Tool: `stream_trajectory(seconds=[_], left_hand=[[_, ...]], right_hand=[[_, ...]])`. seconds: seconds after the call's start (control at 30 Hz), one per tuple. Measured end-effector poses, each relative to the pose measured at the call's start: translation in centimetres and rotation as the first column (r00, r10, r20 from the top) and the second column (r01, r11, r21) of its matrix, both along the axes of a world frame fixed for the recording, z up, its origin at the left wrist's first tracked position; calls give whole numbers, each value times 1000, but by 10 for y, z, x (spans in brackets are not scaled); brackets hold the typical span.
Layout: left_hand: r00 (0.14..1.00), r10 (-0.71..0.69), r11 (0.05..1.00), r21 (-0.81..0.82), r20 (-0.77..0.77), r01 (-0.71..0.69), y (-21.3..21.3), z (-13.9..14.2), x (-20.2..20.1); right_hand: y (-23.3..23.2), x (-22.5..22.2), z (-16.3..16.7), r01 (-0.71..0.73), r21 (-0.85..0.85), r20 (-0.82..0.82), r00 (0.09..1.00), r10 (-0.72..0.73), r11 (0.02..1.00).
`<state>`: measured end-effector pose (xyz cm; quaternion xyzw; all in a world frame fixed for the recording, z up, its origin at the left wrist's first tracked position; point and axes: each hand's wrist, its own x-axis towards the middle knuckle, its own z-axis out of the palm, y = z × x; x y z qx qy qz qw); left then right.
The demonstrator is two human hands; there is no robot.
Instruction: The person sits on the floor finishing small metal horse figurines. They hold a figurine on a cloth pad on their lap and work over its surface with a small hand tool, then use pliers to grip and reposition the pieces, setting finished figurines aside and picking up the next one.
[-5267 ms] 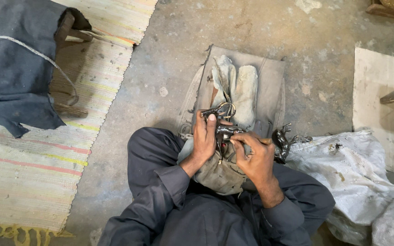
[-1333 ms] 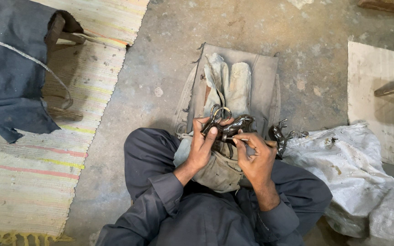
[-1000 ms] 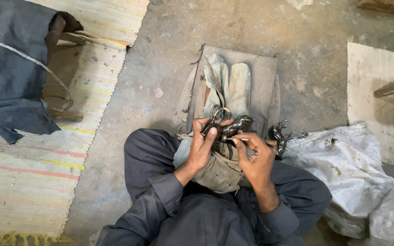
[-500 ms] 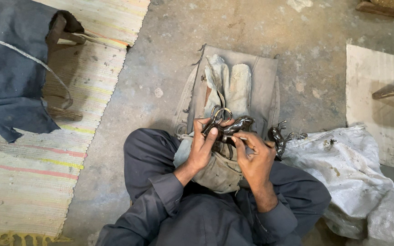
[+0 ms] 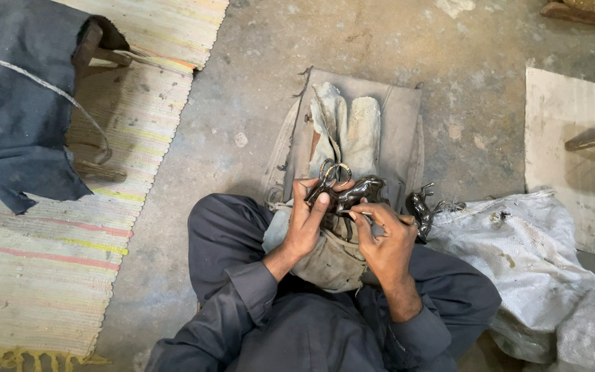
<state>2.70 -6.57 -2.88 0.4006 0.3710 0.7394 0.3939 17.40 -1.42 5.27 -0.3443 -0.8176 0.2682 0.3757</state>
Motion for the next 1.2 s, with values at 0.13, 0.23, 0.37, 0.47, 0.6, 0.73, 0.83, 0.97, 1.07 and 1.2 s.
stream_trajectory(seconds=[0.13, 0.23, 0.37, 0.47, 0.6, 0.73, 0.83, 0.97, 1.07, 1.2], left_hand=[[997, -8, 999, -31, 75, 11, 3, 0, 0], [995, -17, 993, -118, 96, 29, 11, 0, -4], [999, -45, 994, -98, 25, 48, 16, -2, -7], [998, 15, 975, -220, -65, -29, 17, -3, -5], [998, -64, 981, -182, 25, 68, 14, -4, -5], [998, -12, 979, -202, -63, -1, 15, -5, -5], [998, -56, 993, -106, 8, 57, 16, -6, -6], [999, -50, 987, -152, 7, 50, 16, -5, -6], [999, -53, 978, -202, -3, 51, 15, -4, -8], [999, -52, 974, -220, 4, 52, 15, -4, -8]], right_hand=[[2, 5, -5, 8, -144, -39, 999, -14, 990], [13, 7, -5, -3, -233, -111, 994, -23, 973], [24, 9, 1, -119, -26, -41, 992, 118, 993], [29, 7, 7, -149, -17, 1, 989, 149, 989], [31, 8, 13, -133, -20, 53, 990, 134, 991], [31, 7, 16, -166, 5, 63, 984, 166, 986], [32, 7, 18, -182, 14, 79, 980, 180, 983], [36, 7, 21, -221, 49, 101, 971, 215, 974], [39, 7, 22, -257, 71, 117, 962, 248, 964], [43, 9, 22, -303, 79, 142, 946, 290, 950]])
